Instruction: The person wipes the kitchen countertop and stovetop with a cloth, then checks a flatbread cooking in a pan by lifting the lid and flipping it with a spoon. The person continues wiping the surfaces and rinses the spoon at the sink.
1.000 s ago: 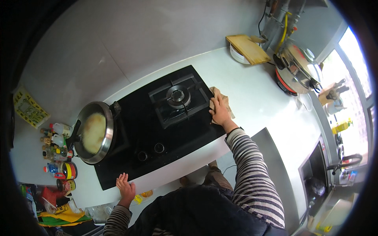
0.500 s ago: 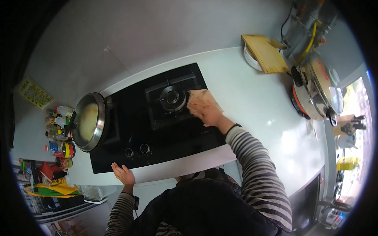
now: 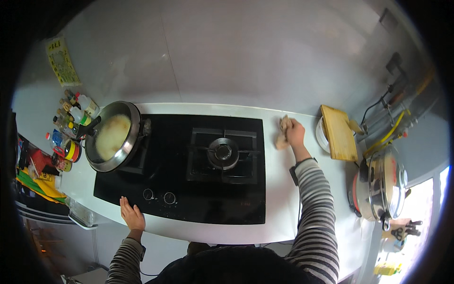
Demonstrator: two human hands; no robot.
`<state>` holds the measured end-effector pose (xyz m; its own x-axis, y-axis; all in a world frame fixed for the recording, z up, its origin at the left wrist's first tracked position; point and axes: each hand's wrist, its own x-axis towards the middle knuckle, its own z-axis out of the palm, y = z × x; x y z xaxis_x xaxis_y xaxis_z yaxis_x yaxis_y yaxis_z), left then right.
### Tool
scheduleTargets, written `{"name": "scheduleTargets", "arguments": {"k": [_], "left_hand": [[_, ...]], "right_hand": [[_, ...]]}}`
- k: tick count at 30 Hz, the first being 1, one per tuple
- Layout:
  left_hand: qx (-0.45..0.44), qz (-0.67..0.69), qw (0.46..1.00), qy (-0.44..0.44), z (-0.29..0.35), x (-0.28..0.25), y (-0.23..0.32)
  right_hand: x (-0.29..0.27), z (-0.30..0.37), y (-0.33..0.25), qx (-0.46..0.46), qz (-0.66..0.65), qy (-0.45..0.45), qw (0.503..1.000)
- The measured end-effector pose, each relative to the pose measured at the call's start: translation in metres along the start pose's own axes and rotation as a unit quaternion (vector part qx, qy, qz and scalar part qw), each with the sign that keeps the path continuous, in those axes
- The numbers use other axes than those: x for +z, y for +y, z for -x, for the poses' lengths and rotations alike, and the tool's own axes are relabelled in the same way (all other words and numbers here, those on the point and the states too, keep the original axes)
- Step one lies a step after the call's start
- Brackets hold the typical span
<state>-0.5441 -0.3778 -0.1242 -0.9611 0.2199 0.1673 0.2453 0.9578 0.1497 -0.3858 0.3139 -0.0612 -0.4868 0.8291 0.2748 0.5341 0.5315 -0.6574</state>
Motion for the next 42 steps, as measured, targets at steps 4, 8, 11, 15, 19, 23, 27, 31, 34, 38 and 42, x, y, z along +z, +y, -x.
{"name": "scheduleTargets", "arguments": {"k": [4, 8, 11, 15, 19, 23, 27, 31, 34, 38, 42], "left_hand": [[-0.009, 0.010, 1.000, -0.009, -0.001, -0.004, 0.003], [-0.003, 0.019, 1.000, -0.005, -0.003, -0.006, 0.003], [0.005, 0.005, 1.000, -0.010, -0.004, -0.007, 0.003], [0.011, 0.012, 1.000, -0.010, -0.005, -0.006, 0.001], [0.006, 0.014, 1.000, -0.018, -0.006, -0.005, -0.001], [0.018, 0.023, 1.000, -0.008, -0.004, -0.004, -0.003], [0.007, 0.022, 1.000, -0.018, -0.005, -0.003, -0.005], [0.005, 0.008, 0.999, -0.034, -0.006, -0.002, -0.007], [0.009, 0.021, 0.999, -0.023, -0.006, -0.001, -0.008], [0.002, 0.028, 0.999, -0.030, -0.005, -0.002, -0.005], [-0.007, 0.039, 0.999, -0.027, -0.007, -0.009, 0.000]], "right_hand": [[0.049, -0.044, -0.032, -0.204, 0.042, -0.083, 0.975], [0.105, -0.058, -0.034, -0.330, 0.480, -0.426, 0.693], [0.134, -0.073, -0.046, -0.128, 0.233, -0.406, 0.875], [0.179, -0.081, -0.103, -0.169, 0.177, -0.529, 0.813], [0.241, -0.079, -0.164, -0.206, 0.161, -0.599, 0.757], [0.228, -0.081, -0.130, -0.329, 0.136, -0.522, 0.775], [0.137, -0.110, -0.040, -0.261, 0.266, -0.528, 0.763], [0.125, -0.112, -0.010, -0.191, 0.281, -0.550, 0.763], [0.178, -0.107, -0.053, -0.230, 0.206, -0.570, 0.761], [0.260, -0.101, -0.138, -0.214, 0.105, -0.605, 0.759], [0.284, -0.084, -0.157, -0.319, -0.072, -0.575, 0.750]]}}
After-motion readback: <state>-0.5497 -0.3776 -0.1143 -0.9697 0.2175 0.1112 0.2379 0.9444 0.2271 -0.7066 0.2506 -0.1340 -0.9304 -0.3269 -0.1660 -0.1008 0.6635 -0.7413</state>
